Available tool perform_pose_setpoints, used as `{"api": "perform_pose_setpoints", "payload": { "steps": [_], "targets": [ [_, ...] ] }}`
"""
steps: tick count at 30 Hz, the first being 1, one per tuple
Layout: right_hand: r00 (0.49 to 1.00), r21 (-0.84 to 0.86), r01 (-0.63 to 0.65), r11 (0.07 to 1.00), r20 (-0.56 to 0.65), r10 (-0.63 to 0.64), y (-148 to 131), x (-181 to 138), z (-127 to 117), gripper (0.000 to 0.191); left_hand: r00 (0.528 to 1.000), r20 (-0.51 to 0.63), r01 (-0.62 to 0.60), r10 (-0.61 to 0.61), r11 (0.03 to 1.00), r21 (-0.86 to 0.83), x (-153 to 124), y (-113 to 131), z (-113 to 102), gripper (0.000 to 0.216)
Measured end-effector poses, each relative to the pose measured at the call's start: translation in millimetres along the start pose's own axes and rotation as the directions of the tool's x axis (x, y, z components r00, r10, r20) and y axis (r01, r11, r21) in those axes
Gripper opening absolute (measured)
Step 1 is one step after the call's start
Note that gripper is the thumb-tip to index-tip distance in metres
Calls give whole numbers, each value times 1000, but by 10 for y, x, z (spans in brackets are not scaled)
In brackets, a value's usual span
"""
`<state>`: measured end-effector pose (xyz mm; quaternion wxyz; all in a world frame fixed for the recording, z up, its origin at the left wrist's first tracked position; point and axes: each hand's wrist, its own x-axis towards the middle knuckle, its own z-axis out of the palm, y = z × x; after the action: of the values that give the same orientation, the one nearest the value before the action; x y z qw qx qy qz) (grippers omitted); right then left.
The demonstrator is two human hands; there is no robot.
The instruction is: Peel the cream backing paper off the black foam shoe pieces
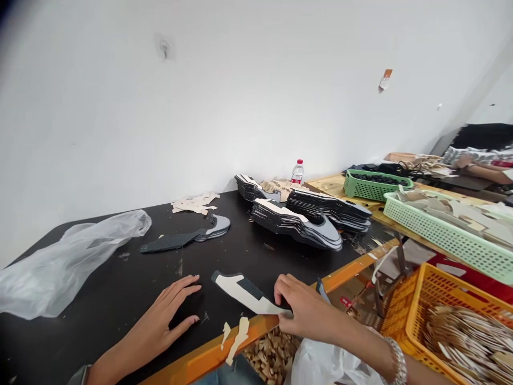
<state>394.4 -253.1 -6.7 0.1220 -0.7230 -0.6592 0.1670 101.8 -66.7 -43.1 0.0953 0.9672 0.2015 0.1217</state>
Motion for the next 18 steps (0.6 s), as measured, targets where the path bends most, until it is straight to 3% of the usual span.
{"api": "perform_pose_setpoints", "payload": {
  "steps": [4,8,11,14,18],
  "targets": [
    [995,14,-38,999,-87,39,22,-50,-214,8,990,98,-104,98,992,65,21,128,-36,66],
    [941,-89,-135,987,-323,99,250,74,-674,16,946,177,-294,271,949,117,107,420,-16,80],
    [855,-261,-169,950,-518,10,539,373,-989,24,798,196,-595,569,795,115,212,736,60,60],
    [824,-332,-179,926,-565,-44,830,744,-1116,28,624,175,-781,761,601,172,363,995,110,40],
    [851,-342,-128,931,-520,-74,1082,1039,-1071,24,688,29,-706,725,660,255,693,945,83,48]
  ]
}}
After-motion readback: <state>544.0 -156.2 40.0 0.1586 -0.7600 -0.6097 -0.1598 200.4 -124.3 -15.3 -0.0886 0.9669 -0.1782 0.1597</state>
